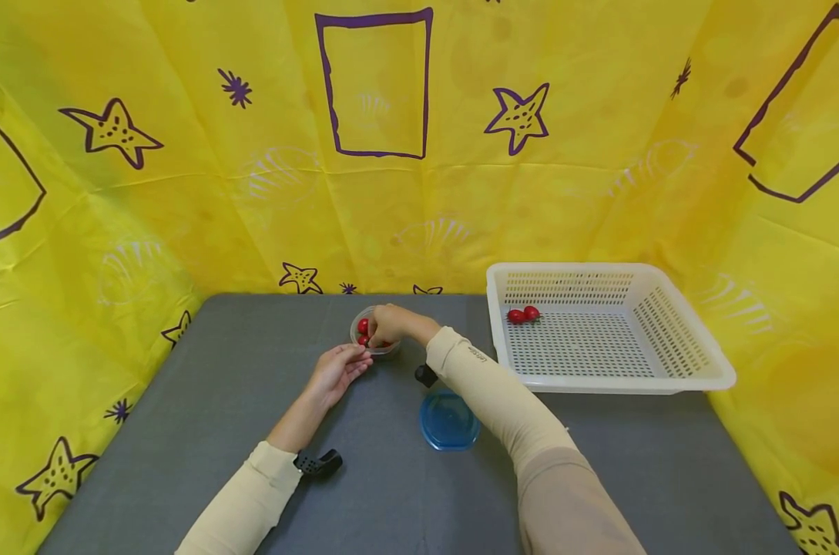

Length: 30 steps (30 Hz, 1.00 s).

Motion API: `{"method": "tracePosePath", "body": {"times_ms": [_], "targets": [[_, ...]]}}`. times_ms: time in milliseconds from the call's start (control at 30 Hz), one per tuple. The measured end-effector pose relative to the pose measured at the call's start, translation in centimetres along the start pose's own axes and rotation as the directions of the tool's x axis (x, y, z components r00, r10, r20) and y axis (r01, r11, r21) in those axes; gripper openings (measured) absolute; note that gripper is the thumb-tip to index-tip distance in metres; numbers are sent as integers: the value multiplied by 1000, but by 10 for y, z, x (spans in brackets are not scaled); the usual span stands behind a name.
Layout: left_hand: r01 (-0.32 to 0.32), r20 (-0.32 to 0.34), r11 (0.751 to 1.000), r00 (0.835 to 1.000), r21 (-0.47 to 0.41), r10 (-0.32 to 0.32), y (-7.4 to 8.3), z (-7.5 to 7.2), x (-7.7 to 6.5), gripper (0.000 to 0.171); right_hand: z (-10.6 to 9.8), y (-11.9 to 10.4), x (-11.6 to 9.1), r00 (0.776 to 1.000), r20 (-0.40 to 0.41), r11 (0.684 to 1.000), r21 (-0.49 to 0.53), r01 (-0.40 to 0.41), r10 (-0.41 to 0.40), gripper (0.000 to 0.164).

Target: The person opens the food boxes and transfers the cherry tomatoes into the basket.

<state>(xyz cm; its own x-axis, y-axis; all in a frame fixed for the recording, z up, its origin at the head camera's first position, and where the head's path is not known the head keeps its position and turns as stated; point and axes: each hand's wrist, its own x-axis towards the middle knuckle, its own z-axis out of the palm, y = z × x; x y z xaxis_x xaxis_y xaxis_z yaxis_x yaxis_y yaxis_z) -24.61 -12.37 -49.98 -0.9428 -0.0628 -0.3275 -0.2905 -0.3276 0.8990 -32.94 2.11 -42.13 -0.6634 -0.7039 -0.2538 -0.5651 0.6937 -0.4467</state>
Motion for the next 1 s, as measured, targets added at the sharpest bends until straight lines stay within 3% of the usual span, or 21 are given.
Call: {"method": "tracePosePath", "body": {"times_ms": [433, 1000], "targets": [[0, 3, 1000, 1000, 1, 0, 0, 0, 1, 4, 5, -1, 3, 999, -43, 1000, -8, -18, 17, 14], [-2, 27, 1000, 1000, 9, 2, 1, -2, 1, 8, -5, 3, -4, 997, -81, 998, 57, 8, -3, 17]]}}
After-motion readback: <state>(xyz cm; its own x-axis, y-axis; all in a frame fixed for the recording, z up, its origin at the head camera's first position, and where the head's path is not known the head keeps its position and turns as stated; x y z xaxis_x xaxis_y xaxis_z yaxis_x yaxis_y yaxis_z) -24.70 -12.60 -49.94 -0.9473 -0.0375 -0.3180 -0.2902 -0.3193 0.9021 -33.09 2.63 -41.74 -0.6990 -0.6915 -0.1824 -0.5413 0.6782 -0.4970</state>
